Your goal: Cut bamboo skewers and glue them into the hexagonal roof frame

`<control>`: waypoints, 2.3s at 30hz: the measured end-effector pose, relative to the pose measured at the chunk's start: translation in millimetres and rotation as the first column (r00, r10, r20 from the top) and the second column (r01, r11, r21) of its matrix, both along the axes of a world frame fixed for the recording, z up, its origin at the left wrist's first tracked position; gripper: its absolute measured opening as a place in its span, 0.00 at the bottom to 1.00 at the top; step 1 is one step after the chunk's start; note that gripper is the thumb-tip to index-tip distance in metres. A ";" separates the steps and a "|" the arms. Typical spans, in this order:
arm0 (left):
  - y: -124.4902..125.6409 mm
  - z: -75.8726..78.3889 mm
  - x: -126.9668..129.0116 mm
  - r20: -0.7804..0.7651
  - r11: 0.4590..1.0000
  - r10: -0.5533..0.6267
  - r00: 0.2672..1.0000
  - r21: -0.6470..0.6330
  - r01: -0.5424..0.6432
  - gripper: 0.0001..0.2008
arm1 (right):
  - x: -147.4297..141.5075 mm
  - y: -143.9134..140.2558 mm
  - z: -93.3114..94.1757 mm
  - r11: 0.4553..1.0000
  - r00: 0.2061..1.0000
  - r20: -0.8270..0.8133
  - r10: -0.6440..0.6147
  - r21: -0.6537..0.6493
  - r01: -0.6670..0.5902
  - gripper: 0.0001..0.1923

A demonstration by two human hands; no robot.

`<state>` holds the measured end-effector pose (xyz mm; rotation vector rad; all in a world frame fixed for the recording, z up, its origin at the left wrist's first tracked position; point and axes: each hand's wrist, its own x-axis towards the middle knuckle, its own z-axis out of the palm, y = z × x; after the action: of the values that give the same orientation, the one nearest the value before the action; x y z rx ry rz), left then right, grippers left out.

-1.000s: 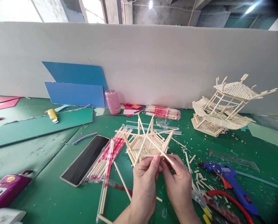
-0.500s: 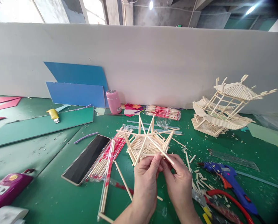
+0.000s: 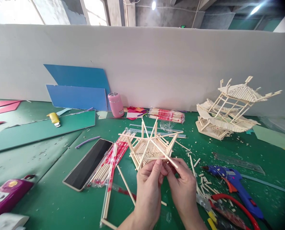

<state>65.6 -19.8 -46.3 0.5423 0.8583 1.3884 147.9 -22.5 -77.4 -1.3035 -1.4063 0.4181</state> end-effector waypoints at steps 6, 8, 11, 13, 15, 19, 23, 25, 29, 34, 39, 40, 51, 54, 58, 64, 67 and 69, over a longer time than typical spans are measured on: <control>-3.3 -3.6 -0.9 -0.054 1.000 -0.010 0.998 -0.008 0.009 0.11 | 0.2 -0.1 -0.6 1.000 1.000 0.004 -0.007 0.006 0.007 0.08; -5.7 -6.6 -2.0 -0.138 1.000 -0.012 0.990 0.000 0.012 0.05 | 0.0 0.0 -0.9 1.000 1.000 0.004 -0.012 0.010 0.012 0.08; -7.6 -9.7 -4.2 -0.290 0.996 -0.009 0.957 0.087 0.036 0.07 | -0.4 -0.2 -0.4 1.000 1.000 0.006 -0.010 0.012 0.010 0.09; -7.9 -10.5 -5.7 -0.344 0.990 0.012 0.939 0.139 0.038 0.08 | -0.4 -0.4 0.0 1.000 1.000 0.008 -0.004 0.011 0.004 0.09; -7.8 -10.4 -6.5 -0.359 0.991 0.026 0.933 0.135 0.024 0.08 | -0.1 -0.6 0.0 1.000 1.000 0.008 -0.002 0.010 0.002 0.09; -7.8 -9.3 -5.7 -0.332 1.000 0.022 0.943 0.018 -0.017 0.08 | 1.1 -0.4 -1.5 1.000 1.000 0.009 -0.007 0.006 0.007 0.08; -8.2 -8.4 -4.7 -0.321 0.999 0.032 0.946 -0.023 -0.041 0.09 | 2.1 0.0 -2.6 1.000 1.000 0.004 -0.007 0.006 0.007 0.08; -8.7 -7.7 -4.9 -0.328 0.999 0.031 0.944 -0.015 -0.038 0.08 | 2.1 -0.1 -2.3 1.000 1.000 0.002 -0.004 0.006 0.004 0.08; -9.6 -6.7 -5.9 -0.349 0.999 0.039 0.936 0.003 -0.041 0.08 | 1.2 -0.4 -1.0 1.000 1.000 0.000 0.003 0.004 -0.003 0.07; -7.8 -7.5 -5.3 -0.360 0.999 0.050 0.932 0.033 -0.040 0.08 | 0.1 -0.6 -0.2 1.000 1.000 -0.006 -0.007 0.005 0.007 0.08; -6.5 -9.2 -4.5 -0.380 0.995 0.062 0.923 0.099 -0.026 0.08 | 1.0 -0.7 -1.3 1.000 1.000 0.002 -0.009 0.007 0.009 0.08; -6.7 -9.5 -4.9 -0.403 0.991 0.073 0.912 0.132 -0.020 0.08 | 1.3 -0.6 -1.5 1.000 1.000 0.003 -0.008 0.008 0.008 0.08; -14.5 -17.0 -15.6 -0.849 0.861 0.260 0.461 0.420 0.288 0.16 | 1.4 -0.1 -3.5 1.000 0.999 0.034 -0.018 0.015 0.017 0.08; -20.3 -17.0 -23.3 -0.884 0.842 0.250 0.396 0.400 0.361 0.17 | 1.7 -0.5 -4.3 0.999 0.998 0.060 -0.033 0.004 0.033 0.09; -33.6 -14.8 -42.6 -0.891 0.799 0.252 0.378 0.412 0.438 0.11 | 6.6 -5.3 -3.4 0.998 0.993 0.102 -0.054 -0.015 0.056 0.12; -52.4 -5.7 -76.7 -0.911 0.803 0.221 0.347 0.372 0.466 0.09 | 33.8 -32.9 -1.3 0.964 0.975 0.129 -0.180 -0.174 0.201 0.14; -54.8 -0.1 -92.3 -0.926 0.815 0.243 0.290 0.357 0.456 0.12 | 51.6 -50.4 -0.6 0.943 0.951 0.225 -0.213 -0.206 0.260 0.10; -54.1 0.0 -103.5 -0.934 0.820 0.269 0.234 0.349 0.453 0.14 | 60.2 -60.9 0.8 0.936 0.931 0.311 -0.191 -0.228 0.268 0.11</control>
<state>-37.9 -73.9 -46.3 2.1278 1.3419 1.0231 208.1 -83.4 -76.6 -1.7888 -1.4416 0.2725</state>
